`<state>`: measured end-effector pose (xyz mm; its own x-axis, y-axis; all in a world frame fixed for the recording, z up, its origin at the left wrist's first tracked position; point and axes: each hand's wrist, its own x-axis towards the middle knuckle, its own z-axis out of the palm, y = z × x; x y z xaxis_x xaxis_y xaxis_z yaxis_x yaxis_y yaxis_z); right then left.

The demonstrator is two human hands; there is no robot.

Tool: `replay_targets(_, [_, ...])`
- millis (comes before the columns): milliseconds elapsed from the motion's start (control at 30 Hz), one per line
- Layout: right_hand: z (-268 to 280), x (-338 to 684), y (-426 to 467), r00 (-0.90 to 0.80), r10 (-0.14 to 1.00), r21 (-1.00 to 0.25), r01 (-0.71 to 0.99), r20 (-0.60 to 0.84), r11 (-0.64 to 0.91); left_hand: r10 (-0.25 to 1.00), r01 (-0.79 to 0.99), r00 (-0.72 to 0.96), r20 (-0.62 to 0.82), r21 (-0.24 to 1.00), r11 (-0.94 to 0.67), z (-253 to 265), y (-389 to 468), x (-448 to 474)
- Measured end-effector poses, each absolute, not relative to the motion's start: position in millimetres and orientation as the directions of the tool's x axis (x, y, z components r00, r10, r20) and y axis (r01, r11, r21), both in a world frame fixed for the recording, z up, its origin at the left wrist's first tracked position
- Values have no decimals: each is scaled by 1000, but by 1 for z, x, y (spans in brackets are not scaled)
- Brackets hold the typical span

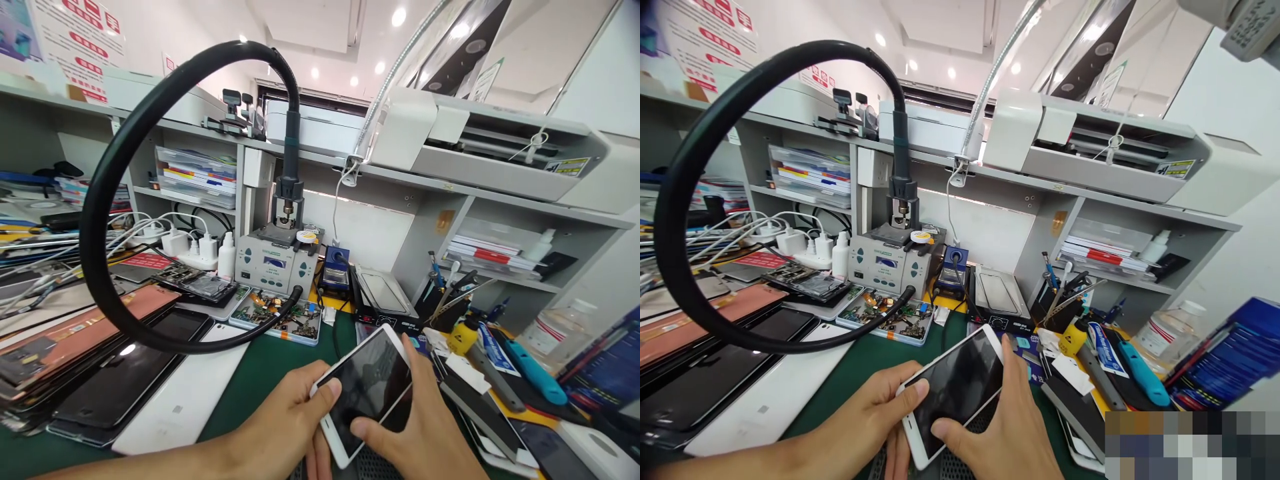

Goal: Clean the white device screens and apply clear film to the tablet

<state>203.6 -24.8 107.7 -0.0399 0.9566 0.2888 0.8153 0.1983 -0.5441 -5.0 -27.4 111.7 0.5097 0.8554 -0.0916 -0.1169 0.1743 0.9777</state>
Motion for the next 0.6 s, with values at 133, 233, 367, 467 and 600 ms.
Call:
replay_targets(133, [106, 193, -26, -4, 950, -542, 820, 314, 183, 864, -75, 493, -98, 985, 154, 106, -30, -4])
replay_targets(233, [108, 192, -25, 30, 941, -621, 759, 337, 198, 865, -101, 494, -91, 982, 161, 105, -30, -5])
replay_targets(367, [113, 206, -16, -14, 948, -716, 652, 318, 250, 859, -129, 502, -95, 975, 183, 109, -27, -6])
replay_targets(467, [116, 217, -11, -60, 955, -773, 574, 291, 271, 860, -131, 499, -106, 972, 196, 110, -25, -6])
replay_targets(600, [121, 222, -10, -86, 946, -796, 519, 313, 311, 858, -136, 502, -104, 971, 198, 111, -27, -6])
